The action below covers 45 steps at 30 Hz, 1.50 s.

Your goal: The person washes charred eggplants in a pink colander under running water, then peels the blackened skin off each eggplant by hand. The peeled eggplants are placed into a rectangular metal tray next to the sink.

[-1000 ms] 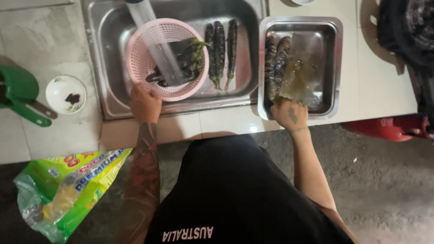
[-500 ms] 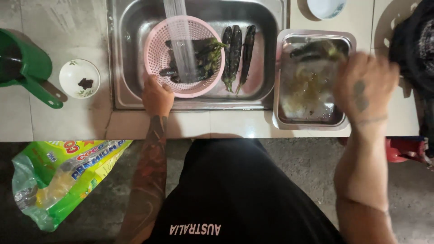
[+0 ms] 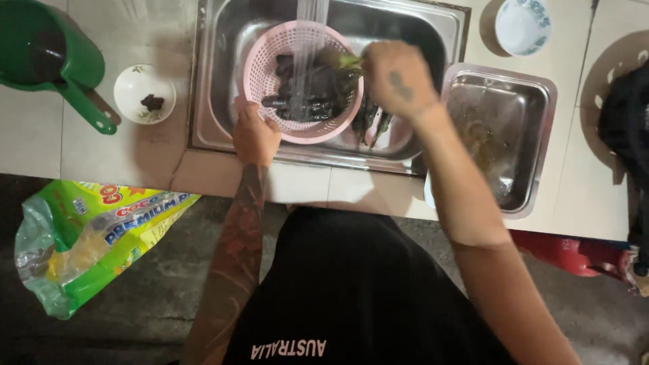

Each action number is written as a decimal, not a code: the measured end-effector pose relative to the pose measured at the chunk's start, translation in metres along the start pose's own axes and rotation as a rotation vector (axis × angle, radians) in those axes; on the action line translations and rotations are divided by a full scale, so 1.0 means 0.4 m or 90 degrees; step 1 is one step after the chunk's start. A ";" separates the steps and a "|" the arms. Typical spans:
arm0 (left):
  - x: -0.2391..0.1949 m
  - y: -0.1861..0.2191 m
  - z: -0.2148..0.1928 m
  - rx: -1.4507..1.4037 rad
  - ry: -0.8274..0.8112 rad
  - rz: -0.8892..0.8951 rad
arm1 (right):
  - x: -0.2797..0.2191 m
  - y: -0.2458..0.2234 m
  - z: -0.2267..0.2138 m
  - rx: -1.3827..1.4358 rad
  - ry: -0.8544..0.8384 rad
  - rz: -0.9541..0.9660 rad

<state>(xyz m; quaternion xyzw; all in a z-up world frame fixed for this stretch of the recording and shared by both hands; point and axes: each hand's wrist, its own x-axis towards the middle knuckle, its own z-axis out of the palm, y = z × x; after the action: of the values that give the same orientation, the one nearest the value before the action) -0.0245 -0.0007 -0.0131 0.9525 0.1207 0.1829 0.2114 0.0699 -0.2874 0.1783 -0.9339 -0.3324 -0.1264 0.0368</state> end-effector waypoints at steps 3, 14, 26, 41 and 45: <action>0.004 0.017 -0.030 0.008 -0.010 0.010 | -0.021 -0.036 0.124 0.138 -0.059 0.112; -0.010 -0.052 0.067 0.143 0.005 0.050 | -0.740 -0.161 -0.058 0.665 0.385 1.110; -0.006 -0.066 0.081 0.124 0.026 0.062 | -1.085 -0.012 0.265 0.882 0.827 1.046; 0.118 0.100 -0.195 -0.297 0.144 0.026 | -0.338 -0.074 0.014 1.098 0.340 0.874; 0.179 -0.017 -0.108 -0.248 0.131 0.121 | -0.310 -0.036 0.218 1.228 0.276 0.812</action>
<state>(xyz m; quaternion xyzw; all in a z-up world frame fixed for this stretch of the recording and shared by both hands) 0.0222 0.0426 0.0416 0.8770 0.0137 0.3179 0.3599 -0.0132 -0.3388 0.0616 -0.4759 0.2502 0.0624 0.8408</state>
